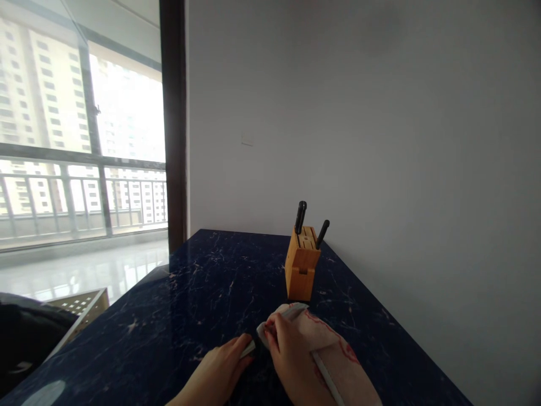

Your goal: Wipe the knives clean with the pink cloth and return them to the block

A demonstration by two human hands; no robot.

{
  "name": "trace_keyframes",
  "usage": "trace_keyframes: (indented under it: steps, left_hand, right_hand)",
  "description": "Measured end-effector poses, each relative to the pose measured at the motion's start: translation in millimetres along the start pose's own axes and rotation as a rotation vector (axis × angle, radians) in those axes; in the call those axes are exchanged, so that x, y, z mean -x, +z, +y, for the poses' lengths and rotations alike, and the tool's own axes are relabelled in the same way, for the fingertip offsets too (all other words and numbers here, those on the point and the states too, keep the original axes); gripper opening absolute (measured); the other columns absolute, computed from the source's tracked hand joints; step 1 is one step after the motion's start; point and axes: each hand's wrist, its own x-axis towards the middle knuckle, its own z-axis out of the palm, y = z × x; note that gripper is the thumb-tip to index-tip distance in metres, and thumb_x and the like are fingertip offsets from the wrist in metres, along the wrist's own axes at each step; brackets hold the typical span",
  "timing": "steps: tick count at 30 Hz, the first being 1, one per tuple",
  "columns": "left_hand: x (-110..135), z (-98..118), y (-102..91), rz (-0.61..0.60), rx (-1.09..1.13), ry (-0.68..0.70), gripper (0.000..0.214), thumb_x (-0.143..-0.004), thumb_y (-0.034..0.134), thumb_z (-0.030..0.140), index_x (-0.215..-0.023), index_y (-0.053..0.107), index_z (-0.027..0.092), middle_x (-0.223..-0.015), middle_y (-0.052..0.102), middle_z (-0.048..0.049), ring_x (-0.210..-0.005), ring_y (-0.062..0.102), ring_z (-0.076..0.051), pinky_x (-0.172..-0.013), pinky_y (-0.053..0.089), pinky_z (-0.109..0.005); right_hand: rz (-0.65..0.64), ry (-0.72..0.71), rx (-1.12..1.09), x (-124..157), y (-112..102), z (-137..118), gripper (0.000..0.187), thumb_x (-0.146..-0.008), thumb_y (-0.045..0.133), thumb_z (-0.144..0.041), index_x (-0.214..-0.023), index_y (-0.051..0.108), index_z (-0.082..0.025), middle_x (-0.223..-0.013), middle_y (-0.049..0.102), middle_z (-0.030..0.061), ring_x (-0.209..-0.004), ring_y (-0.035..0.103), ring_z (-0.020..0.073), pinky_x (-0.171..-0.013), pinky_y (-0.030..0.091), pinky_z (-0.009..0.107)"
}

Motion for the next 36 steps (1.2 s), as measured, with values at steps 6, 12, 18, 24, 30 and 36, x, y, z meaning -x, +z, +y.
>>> trace_keyframes:
  steps: [6, 12, 18, 24, 30, 36]
  left_hand:
    - [-2.0, -0.2, 0.8, -0.003, -0.01, -0.004, 0.018, -0.09, 0.038, 0.029, -0.102, 0.051, 0.024, -0.093, 0.066, -0.0019, -0.083, 0.064, -0.019, -0.07, 0.045, -0.023]
    - [-2.4, 1.5, -0.5, -0.006, -0.016, -0.018, 0.018, -0.09, 0.037, 0.029, -0.102, 0.05, 0.025, -0.092, 0.066, -0.0012, -0.083, 0.064, -0.018, -0.068, 0.044, -0.023]
    - [-0.3, 0.4, 1.7, -0.002, -0.02, -0.014, 0.017, -0.09, 0.037, 0.028, -0.1, 0.05, 0.024, -0.094, 0.066, -0.0015, -0.084, 0.063, -0.018, -0.07, 0.044, -0.023]
    - [0.1, 0.4, 2.9, 0.01, -0.042, -0.02, 0.017, -0.091, 0.034, 0.028, -0.099, 0.049, 0.025, -0.091, 0.066, -0.0004, -0.081, 0.064, -0.018, -0.065, 0.043, -0.023]
    - [0.1, 3.3, 0.7, -0.015, -0.044, -0.009, 0.018, -0.092, 0.033, 0.028, -0.099, 0.049, 0.024, -0.091, 0.066, -0.0005, -0.083, 0.064, -0.018, -0.066, 0.043, -0.023]
    - [-0.8, 0.9, 1.4, -0.038, -0.056, -0.013, 0.018, -0.091, 0.034, 0.03, -0.101, 0.048, 0.025, -0.093, 0.066, -0.0013, -0.083, 0.065, -0.019, -0.067, 0.044, -0.023]
  right_hand:
    - [-0.002, 0.038, -0.015, -0.6, 1.0, -1.4, 0.016, -0.08, 0.043, -0.01, -0.087, 0.052, -0.021, -0.085, 0.062, 0.0042, -0.08, 0.059, 0.0185, -0.072, 0.044, 0.029]
    - [0.021, 0.055, -0.008, -2.2, -0.4, 1.9, 0.015, -0.08, 0.041, -0.009, -0.086, 0.05, -0.02, -0.082, 0.061, 0.0044, -0.078, 0.059, 0.0179, -0.071, 0.045, 0.029]
    - [-0.042, -0.011, -0.014, 2.9, 3.5, 2.3, 0.018, -0.08, 0.041, -0.011, -0.092, 0.05, -0.021, -0.09, 0.06, 0.0049, -0.086, 0.058, 0.0184, -0.076, 0.045, 0.031]
    - [-0.005, 0.017, 0.045, 1.5, 2.5, 4.1, 0.02, -0.078, 0.041, -0.008, -0.091, 0.051, -0.02, -0.089, 0.061, 0.0068, -0.084, 0.059, 0.0195, -0.075, 0.046, 0.032]
    - [-0.041, -0.015, 0.056, 2.5, 1.0, -4.7, 0.017, -0.078, 0.043, -0.01, -0.085, 0.052, -0.021, -0.084, 0.062, 0.0042, -0.081, 0.059, 0.0192, -0.071, 0.045, 0.029]
    - [-0.027, 0.017, 0.025, 1.5, 1.2, -4.4, 0.018, -0.079, 0.042, -0.01, -0.089, 0.052, -0.021, -0.087, 0.061, 0.004, -0.083, 0.059, 0.0186, -0.073, 0.045, 0.03]
